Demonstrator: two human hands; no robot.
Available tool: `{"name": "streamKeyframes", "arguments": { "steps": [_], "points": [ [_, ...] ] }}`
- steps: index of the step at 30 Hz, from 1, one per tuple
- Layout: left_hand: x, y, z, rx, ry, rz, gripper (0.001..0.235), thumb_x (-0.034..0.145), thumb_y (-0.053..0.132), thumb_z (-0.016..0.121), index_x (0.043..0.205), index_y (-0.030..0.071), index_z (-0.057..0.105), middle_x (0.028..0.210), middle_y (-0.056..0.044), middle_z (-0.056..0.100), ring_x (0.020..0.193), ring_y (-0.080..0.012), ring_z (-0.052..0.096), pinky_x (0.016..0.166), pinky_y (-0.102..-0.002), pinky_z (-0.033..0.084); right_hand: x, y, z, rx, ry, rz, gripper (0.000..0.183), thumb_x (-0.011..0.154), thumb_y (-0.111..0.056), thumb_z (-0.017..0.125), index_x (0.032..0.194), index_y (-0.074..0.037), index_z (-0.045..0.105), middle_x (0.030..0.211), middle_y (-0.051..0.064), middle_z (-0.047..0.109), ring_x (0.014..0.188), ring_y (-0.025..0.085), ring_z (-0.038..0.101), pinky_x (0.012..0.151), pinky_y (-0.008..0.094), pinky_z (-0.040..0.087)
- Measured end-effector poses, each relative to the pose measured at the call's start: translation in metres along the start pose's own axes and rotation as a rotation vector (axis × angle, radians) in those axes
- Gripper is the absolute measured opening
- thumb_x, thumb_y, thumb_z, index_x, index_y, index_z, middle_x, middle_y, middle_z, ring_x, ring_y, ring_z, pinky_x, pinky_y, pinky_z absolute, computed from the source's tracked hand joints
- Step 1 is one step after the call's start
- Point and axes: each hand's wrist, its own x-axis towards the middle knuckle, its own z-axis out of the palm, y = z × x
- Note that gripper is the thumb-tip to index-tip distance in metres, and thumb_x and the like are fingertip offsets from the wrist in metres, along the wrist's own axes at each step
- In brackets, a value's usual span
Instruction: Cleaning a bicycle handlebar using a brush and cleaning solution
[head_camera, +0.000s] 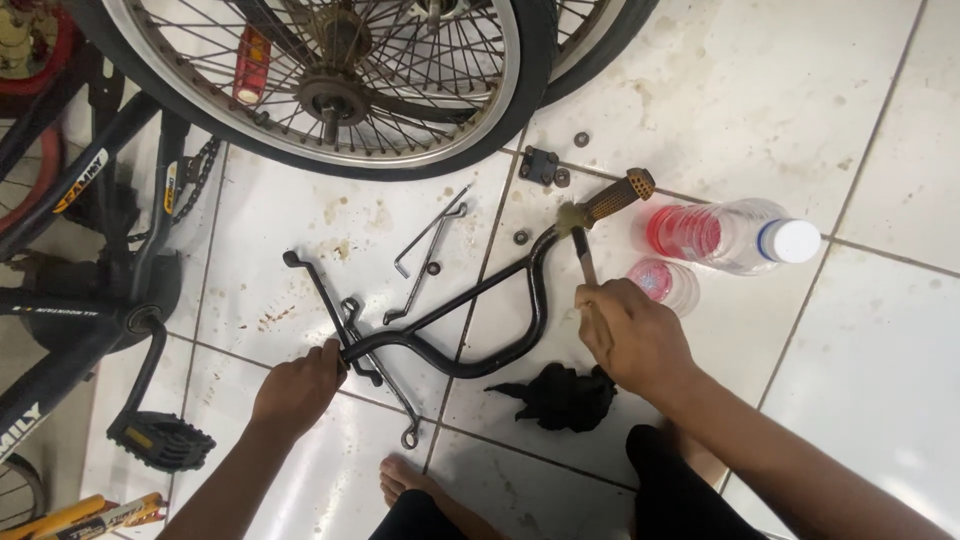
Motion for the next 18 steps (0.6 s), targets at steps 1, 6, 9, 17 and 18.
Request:
{"name": "streamKeyframes", "arguments": {
  "steps": [1,6,9,17,18],
  "points": [
    [-0.001,0.002,0.000,-0.002,0.000,0.001,0.029,0.105,0.031,0.044,0.123,0.008,0.050,0.084,0.001,0.064,0.068,-0.0100,0.073,0.061,-0.026,0.061,-0.004,-0.004,0.003,-0.001,-0.002,-0.001,0.025,0.099,-0.035,0.056,0.110,-0.016,0.068,0.080,0.009,0.059,0.063,0.031,0.067,0.055,0.039,0.057],
    [0.001,0.000,0.010,-0.003,-0.025,-0.001,0.033,0.106,0.033,0.042,0.125,0.007,0.049,0.083,0.001,0.063,0.067,-0.0095,0.072,0.060,-0.025,0.060,-0.012,-0.036,0.011,0.276,-0.170,-0.057,0.020,0.098,-0.028,0.054,0.108,-0.014,0.064,0.077,0.009,0.060,0.063,0.032,0.070,0.051,0.041,0.059],
    [0.001,0.001,0.008,-0.005,-0.037,-0.006,0.033,0.107,0.033,0.042,0.126,0.007,0.048,0.084,0.002,0.063,0.067,-0.0092,0.072,0.060,-0.025,0.060,-0.020,-0.024,0.013,0.268,-0.161,0.082,0.027,0.096,-0.038,0.056,0.115,-0.022,0.066,0.089,0.011,0.066,0.072,0.039,0.071,0.058,0.050,0.059],
    [-0.006,0.004,-0.005,0.007,0.007,0.003,0.032,0.106,0.033,0.043,0.124,0.007,0.049,0.083,0.001,0.062,0.067,-0.0094,0.071,0.060,-0.026,0.060,-0.017,-0.038,0.022,0.219,-0.135,0.015,0.020,0.098,-0.029,0.056,0.108,-0.016,0.067,0.080,0.010,0.063,0.067,0.035,0.070,0.055,0.044,0.059],
    [-0.006,0.003,-0.008,0.008,0.018,0.005,0.028,0.107,0.033,0.043,0.120,0.010,0.050,0.082,0.003,0.061,0.065,-0.0087,0.071,0.060,-0.026,0.060,-0.016,-0.045,0.023,0.227,-0.135,-0.022,0.018,0.098,-0.025,0.057,0.108,-0.014,0.067,0.080,0.012,0.063,0.065,0.035,0.070,0.053,0.044,0.059]
  ]
}}
